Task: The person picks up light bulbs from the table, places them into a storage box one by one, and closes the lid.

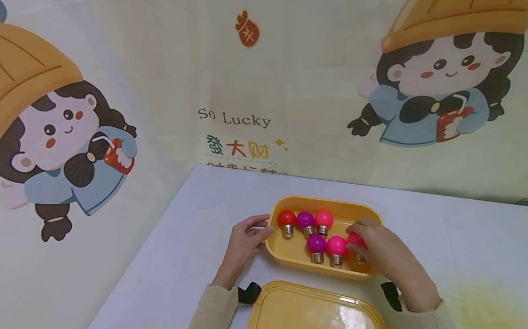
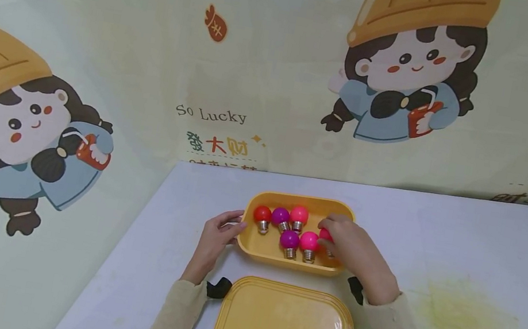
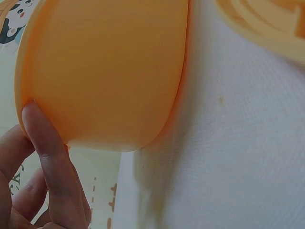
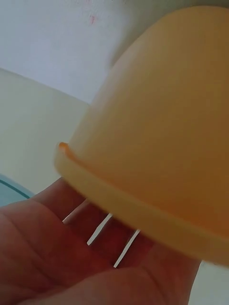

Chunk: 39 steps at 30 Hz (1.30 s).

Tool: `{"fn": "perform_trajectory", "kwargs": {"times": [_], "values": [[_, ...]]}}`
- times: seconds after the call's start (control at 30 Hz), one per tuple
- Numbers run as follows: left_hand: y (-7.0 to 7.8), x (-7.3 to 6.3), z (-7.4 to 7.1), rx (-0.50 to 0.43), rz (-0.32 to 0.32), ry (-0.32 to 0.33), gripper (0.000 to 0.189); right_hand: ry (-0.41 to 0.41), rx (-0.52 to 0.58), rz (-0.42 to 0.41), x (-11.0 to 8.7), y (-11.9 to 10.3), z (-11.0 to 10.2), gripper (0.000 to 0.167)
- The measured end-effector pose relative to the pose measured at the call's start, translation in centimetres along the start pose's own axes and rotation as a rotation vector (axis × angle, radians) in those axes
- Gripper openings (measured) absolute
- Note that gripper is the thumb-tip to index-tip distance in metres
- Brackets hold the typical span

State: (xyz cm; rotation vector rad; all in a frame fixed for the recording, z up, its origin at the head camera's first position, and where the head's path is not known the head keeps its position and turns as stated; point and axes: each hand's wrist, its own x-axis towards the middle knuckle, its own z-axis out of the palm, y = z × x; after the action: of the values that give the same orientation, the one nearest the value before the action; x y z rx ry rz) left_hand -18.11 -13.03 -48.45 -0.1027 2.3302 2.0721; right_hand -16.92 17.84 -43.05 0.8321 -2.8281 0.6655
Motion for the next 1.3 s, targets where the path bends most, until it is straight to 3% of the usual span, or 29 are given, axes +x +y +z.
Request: {"fn": "perform_trajectory", "kwargs": {"times": [0.5, 0.8, 1.3], "values": [[0.4, -0.1, -0.1, -0.045, -0.010, -0.023, 0.039, -0.016, -0.031, -0.010, 0.1, 0.4, 0.8, 0.024], [3.0, -1.4, -0.1, -0.028, -0.015, -0.046, 0.038, -0.039, -0.042, -0.007, 0.3, 0.4, 1.0, 0.023], [3.3, -1.6, 0.0, -0.014, -0.010, -0.046, 0.038, -0.057, -0.018, 0.022, 0.5, 0.2, 1.3, 0.027]]}}
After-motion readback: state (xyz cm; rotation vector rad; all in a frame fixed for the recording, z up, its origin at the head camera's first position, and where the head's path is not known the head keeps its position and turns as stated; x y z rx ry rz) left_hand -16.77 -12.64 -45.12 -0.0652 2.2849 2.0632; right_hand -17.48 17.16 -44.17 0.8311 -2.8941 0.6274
